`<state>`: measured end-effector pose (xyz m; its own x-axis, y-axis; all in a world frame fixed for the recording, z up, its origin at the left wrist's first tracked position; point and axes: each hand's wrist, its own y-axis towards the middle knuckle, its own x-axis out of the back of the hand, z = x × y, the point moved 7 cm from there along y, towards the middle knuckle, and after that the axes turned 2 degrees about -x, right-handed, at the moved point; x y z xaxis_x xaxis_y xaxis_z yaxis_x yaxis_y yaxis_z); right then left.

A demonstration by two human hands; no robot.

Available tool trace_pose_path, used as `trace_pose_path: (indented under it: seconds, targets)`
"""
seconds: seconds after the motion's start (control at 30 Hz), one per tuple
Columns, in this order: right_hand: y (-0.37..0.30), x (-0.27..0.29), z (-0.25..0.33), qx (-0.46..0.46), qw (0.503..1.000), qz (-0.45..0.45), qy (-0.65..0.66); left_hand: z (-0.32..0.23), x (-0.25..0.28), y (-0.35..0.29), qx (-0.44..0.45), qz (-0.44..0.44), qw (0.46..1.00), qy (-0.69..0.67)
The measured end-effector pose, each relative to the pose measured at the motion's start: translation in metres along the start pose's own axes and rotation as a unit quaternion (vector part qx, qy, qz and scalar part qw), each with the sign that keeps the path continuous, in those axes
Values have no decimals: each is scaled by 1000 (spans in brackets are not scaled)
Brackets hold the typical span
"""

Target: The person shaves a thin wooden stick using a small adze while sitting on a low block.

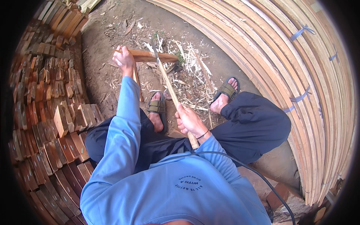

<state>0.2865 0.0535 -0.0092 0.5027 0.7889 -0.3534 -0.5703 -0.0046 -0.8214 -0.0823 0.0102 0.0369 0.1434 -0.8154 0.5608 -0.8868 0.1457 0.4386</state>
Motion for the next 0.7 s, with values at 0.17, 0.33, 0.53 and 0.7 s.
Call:
trace_pose_path:
  seconds: [0.17, 0.33, 0.53, 0.7]
  targets:
    - [-42, -17, 34, 43, 990, 89, 99, 5, 4, 2, -5, -16, 1000, -7]
    - [-19, -5, 47, 236, 969, -37, -60, 13, 6, 2, 6, -41, 999, -16]
    - [40, 14, -12, 93, 920, -165, -343, 28, 11, 5, -15, -66, 998, 14]
    - [-22, -1, 57, 276, 954, -72, -95, 36, 12, 1, 18, -34, 999, -11]
